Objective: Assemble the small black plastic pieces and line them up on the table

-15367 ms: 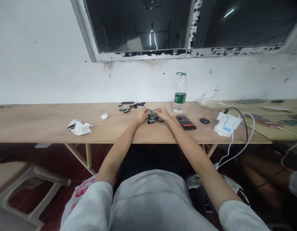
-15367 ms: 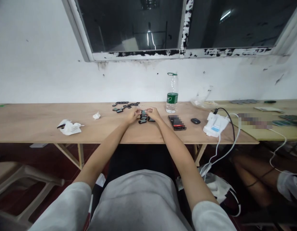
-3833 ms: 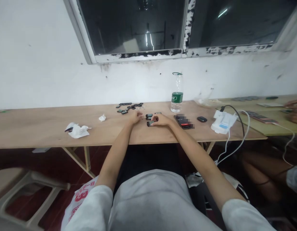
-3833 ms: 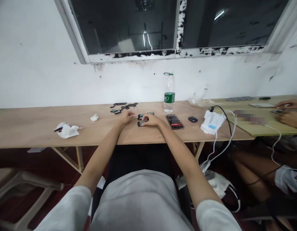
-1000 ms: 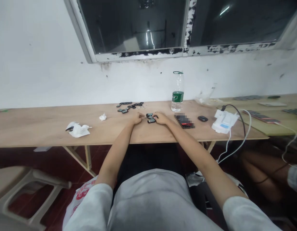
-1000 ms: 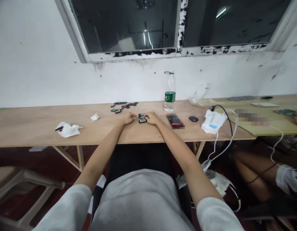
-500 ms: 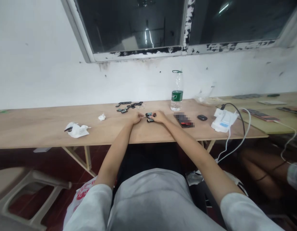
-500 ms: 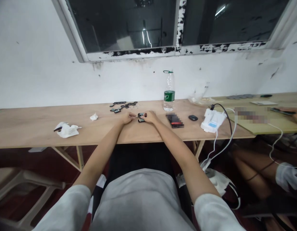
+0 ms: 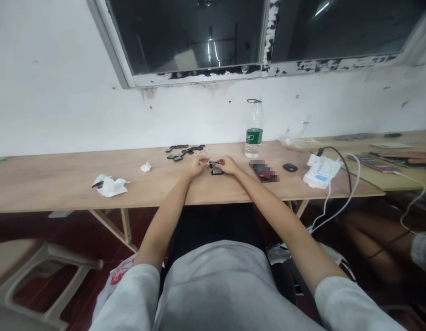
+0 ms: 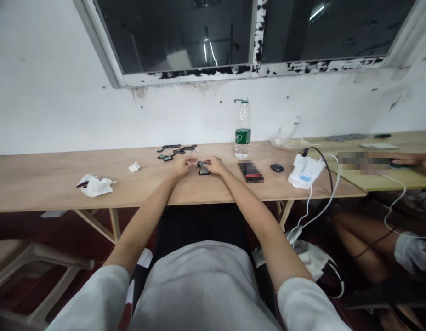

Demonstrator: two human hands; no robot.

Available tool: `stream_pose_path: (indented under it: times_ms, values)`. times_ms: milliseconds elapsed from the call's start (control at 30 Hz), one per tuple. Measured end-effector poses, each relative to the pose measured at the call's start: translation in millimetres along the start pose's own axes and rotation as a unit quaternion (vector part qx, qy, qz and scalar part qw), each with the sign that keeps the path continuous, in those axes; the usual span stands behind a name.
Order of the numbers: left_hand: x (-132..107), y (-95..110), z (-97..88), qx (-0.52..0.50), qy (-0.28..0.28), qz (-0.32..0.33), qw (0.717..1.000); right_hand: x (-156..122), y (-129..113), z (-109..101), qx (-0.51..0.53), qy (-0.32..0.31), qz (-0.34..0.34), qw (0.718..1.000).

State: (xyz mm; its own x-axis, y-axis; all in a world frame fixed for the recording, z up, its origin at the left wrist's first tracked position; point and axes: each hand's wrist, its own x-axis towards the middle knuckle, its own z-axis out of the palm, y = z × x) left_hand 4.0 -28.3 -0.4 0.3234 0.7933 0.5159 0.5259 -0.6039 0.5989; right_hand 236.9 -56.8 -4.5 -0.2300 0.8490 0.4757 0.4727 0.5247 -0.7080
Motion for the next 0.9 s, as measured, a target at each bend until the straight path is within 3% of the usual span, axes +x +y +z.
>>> stream_pose_path:
  times_ms: [200,533,900]
  values:
    - [1,10,3.6,-0.024,0.026,0.045,0.998,1,-7,-6,0.08,0.073,0.045,0.993]
    - [0,25,7.4,-0.022,0.045,0.029,0.998,-3,-12,-12,0.163,0.021,0.08,0.983]
    - [0,14,8.4,-0.152,0.022,-0.026,0.988,-3,-4,-16,0.167,-0.034,0.06,0.984]
